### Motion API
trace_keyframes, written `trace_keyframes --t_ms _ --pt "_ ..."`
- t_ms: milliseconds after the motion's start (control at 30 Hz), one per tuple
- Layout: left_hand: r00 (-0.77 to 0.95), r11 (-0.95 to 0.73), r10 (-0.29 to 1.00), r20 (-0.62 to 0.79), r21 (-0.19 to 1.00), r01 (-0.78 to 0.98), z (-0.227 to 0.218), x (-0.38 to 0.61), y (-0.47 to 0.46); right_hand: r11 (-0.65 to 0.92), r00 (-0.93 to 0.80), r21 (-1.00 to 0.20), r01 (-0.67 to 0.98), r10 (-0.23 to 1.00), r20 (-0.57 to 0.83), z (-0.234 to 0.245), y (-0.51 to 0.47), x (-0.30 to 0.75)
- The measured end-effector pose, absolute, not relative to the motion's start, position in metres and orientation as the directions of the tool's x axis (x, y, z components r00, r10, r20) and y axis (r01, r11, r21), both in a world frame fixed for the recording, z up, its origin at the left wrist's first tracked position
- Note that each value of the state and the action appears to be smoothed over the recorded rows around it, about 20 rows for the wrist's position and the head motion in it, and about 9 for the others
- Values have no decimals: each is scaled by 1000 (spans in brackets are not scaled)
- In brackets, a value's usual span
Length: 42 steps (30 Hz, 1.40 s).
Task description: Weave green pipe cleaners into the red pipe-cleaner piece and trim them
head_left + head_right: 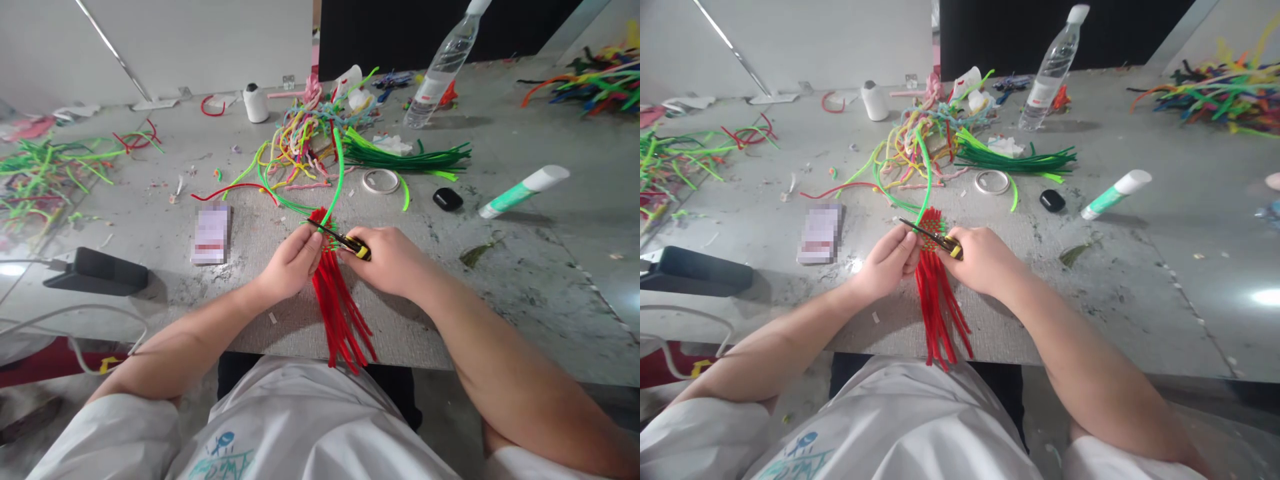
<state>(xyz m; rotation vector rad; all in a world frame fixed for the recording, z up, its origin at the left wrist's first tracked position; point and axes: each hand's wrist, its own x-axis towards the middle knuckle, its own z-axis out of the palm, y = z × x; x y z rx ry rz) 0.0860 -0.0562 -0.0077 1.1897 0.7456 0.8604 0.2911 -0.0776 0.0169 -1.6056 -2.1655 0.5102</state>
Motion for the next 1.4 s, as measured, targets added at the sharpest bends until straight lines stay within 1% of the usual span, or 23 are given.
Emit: trace_keyframes --t_ms 100,233,367,567,667,800,967,1067,1233,1400 --pt "503 85 864 20 979 -184 -11 87 -57 262 -271 -511 819 961 58 21 -79 289" --pt "503 57 863 42 982 -180 -10 87 -56 261 -276 -522 812 960 49 21 -80 288" --pt "513 51 857 44 984 -168 -11 86 -55 254 -270 -509 823 962 43 21 -81 288" --pt "471 9 881 42 995 -104 -15 84 -53 241 -257 -460 855 966 27 22 -81 285" --pt "470 -6 882 38 998 -68 -15 83 -51 231 -251 -459 858 968 16 23 -81 285" --pt "480 -23 876 53 997 -69 -15 82 -51 218 -245 -461 861 969 0 25 -81 286" --pt "457 -20 889 39 999 -46 -16 83 -51 219 -245 -456 862 969 2 24 -82 285" --pt "452 -28 891 44 999 -41 -16 83 -51 232 -254 -475 849 967 18 23 -82 285" --pt "471 -63 878 89 995 -71 -14 82 -51 264 -281 -540 799 958 54 22 -82 286" --pt "467 -94 877 114 993 -66 -12 81 -51 250 -264 -535 807 963 51 20 -82 284"
